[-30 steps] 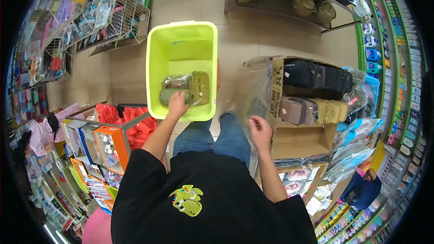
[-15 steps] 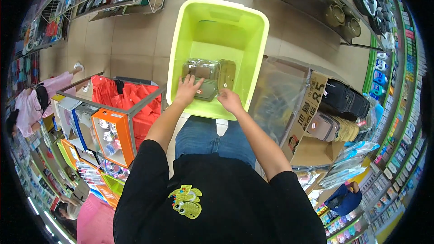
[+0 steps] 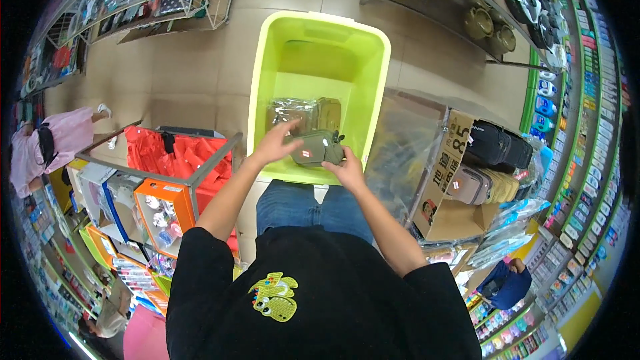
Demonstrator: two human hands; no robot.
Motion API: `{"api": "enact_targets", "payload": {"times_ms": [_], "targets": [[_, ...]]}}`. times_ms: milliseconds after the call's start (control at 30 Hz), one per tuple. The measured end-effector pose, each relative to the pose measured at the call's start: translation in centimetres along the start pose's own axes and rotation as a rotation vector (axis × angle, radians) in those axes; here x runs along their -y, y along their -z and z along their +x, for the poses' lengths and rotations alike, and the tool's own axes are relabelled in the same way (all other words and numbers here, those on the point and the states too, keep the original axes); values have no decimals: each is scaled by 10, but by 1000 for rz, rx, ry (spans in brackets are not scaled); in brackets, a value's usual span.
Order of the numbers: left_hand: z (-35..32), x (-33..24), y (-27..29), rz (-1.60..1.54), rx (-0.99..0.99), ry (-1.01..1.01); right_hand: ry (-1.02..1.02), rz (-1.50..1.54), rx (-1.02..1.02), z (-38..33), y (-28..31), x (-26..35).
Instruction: Sorting small pouches from a plastic basket into a box on a store shelf.
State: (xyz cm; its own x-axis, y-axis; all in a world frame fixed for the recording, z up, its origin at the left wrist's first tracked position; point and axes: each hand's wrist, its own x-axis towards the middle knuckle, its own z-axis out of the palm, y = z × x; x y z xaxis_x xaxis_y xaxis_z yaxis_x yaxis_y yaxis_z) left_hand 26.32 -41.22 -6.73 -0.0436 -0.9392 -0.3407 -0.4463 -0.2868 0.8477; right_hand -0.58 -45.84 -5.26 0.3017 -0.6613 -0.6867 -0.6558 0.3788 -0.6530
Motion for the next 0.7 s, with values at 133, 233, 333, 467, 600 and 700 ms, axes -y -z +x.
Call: {"api": "enact_targets", "payload": {"times_ms": [133, 233, 333, 467, 600, 700], "targets": [[63, 49, 0, 278, 46, 111, -23, -187, -144, -37, 32, 32], [104, 56, 1, 633, 306, 194, 68, -221, -172, -53, 42, 24], [141, 63, 8, 704, 600, 288, 217, -313, -192, -56, 40, 20], [175, 77, 14, 636, 858, 317, 195, -260, -137, -46, 40, 35], [186, 83, 11, 490, 958, 389, 126, -265, -84, -28, 37, 31], [191, 77, 9, 464, 975, 434, 101, -309, -84, -18, 37, 23]]}}
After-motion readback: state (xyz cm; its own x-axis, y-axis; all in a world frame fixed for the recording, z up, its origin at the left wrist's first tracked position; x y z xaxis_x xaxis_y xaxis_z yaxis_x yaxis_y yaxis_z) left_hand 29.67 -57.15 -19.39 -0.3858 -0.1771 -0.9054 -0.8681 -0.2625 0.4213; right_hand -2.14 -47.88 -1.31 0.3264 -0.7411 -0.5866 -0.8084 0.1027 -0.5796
